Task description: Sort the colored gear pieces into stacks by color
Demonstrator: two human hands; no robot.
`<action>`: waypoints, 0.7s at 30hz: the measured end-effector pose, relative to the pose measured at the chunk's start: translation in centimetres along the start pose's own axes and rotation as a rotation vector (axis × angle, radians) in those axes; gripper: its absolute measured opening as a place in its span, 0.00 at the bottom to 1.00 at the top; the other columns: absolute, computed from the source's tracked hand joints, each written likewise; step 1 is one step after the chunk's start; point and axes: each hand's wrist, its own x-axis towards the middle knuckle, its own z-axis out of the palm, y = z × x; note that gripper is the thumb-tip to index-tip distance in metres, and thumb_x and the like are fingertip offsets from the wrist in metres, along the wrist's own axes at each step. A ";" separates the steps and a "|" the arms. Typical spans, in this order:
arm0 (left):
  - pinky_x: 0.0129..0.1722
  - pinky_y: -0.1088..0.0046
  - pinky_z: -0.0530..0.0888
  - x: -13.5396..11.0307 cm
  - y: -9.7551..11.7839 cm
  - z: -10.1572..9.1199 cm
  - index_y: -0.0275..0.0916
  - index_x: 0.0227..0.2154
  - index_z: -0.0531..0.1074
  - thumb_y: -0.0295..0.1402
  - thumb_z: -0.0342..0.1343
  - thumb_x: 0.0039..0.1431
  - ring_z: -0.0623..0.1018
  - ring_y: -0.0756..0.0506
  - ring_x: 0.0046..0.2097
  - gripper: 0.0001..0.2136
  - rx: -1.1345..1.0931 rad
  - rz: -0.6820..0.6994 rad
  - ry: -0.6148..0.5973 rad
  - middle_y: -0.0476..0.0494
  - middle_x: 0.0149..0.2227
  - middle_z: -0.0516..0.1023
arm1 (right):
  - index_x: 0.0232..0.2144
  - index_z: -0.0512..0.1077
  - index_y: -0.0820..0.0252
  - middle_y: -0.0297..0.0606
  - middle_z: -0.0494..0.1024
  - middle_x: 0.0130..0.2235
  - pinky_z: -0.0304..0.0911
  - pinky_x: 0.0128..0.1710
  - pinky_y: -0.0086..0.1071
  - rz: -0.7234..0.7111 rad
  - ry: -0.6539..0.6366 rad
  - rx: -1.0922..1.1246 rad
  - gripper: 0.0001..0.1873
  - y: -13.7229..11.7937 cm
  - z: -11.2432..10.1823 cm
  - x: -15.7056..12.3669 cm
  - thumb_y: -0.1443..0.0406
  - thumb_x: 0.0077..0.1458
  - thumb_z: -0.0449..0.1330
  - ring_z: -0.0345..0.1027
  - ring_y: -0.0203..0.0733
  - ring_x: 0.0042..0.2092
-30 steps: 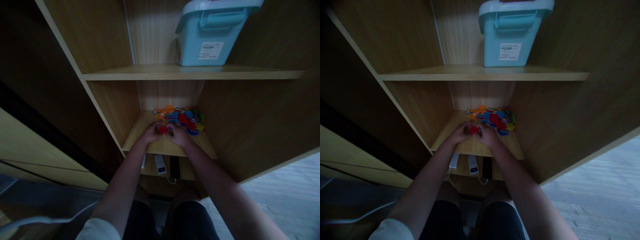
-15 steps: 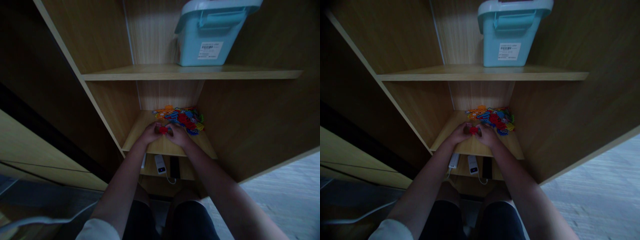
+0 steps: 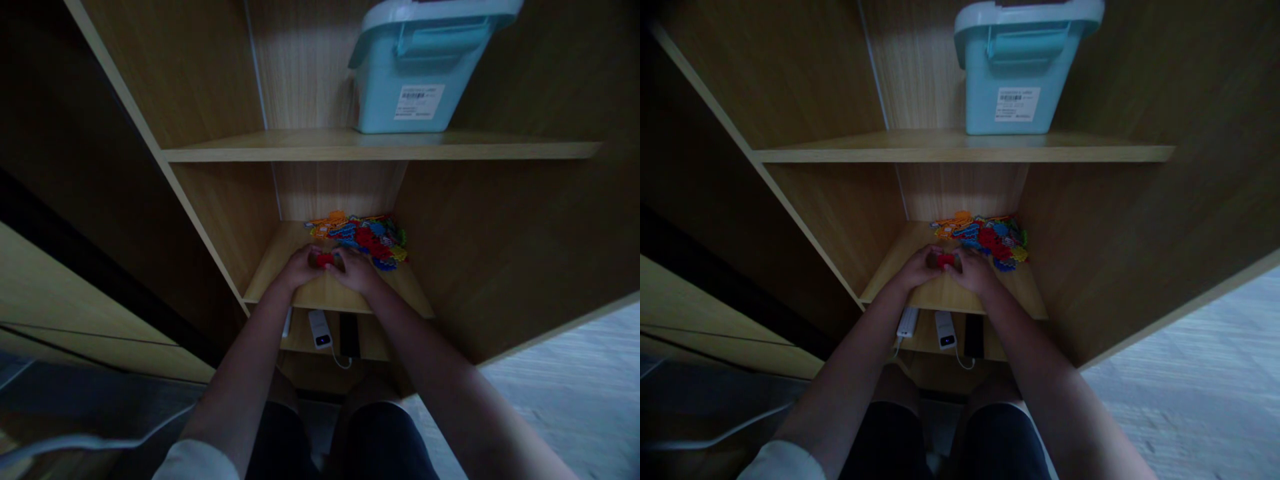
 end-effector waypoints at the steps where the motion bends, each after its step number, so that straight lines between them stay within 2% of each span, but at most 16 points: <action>1: 0.58 0.52 0.78 0.0 -0.1 0.0 0.40 0.51 0.76 0.31 0.75 0.50 0.83 0.37 0.53 0.25 -0.005 0.003 0.002 0.37 0.52 0.83 | 0.58 0.74 0.56 0.49 0.83 0.54 0.66 0.60 0.51 -0.001 0.007 0.002 0.23 0.0 0.0 0.0 0.49 0.71 0.59 0.74 0.60 0.59; 4: 0.59 0.53 0.79 0.0 -0.3 0.1 0.40 0.51 0.76 0.28 0.75 0.48 0.83 0.38 0.53 0.26 -0.034 -0.006 0.002 0.38 0.53 0.83 | 0.54 0.76 0.56 0.49 0.82 0.52 0.66 0.60 0.51 0.010 0.074 0.009 0.21 -0.1 -0.3 0.1 0.51 0.75 0.53 0.73 0.58 0.57; 6: 0.60 0.52 0.79 0.1 -0.4 0.2 0.41 0.51 0.77 0.27 0.75 0.47 0.83 0.37 0.54 0.26 -0.046 -0.014 0.007 0.38 0.53 0.83 | 0.50 0.78 0.55 0.50 0.82 0.50 0.66 0.60 0.54 0.086 0.169 -0.015 0.19 -0.1 -0.6 0.0 0.53 0.75 0.51 0.72 0.60 0.56; 10: 0.60 0.49 0.79 0.0 -0.6 0.4 0.41 0.51 0.76 0.27 0.74 0.48 0.83 0.36 0.54 0.25 -0.048 -0.023 0.008 0.37 0.53 0.84 | 0.49 0.80 0.61 0.62 0.78 0.54 0.57 0.62 0.73 0.369 0.401 -0.131 0.17 0.4 -1.2 -0.7 0.60 0.70 0.54 0.65 0.73 0.61; 13: 0.61 0.48 0.78 -0.1 -0.6 0.4 0.42 0.51 0.76 0.26 0.73 0.48 0.83 0.36 0.55 0.25 -0.049 -0.017 0.011 0.37 0.53 0.84 | 0.52 0.80 0.64 0.68 0.75 0.59 0.47 0.62 0.85 0.489 0.492 -0.165 0.18 1.0 -1.1 -1.4 0.62 0.66 0.58 0.60 0.80 0.64; 15: 0.61 0.48 0.78 -0.1 -0.5 0.4 0.42 0.50 0.76 0.26 0.73 0.48 0.83 0.37 0.55 0.25 -0.049 -0.019 0.011 0.37 0.54 0.83 | 0.53 0.80 0.64 0.69 0.76 0.58 0.43 0.62 0.88 0.509 0.499 -0.159 0.19 1.4 -0.8 -1.5 0.63 0.64 0.58 0.60 0.81 0.64; 21: 0.61 0.47 0.77 -0.2 -0.2 0.4 0.41 0.50 0.77 0.23 0.71 0.47 0.83 0.36 0.55 0.26 -0.027 -0.021 0.022 0.36 0.53 0.84 | 0.49 0.83 0.65 0.70 0.79 0.52 0.35 0.63 0.90 0.514 0.382 -0.114 0.18 0.9 -1.1 -1.3 0.64 0.63 0.59 0.60 0.82 0.65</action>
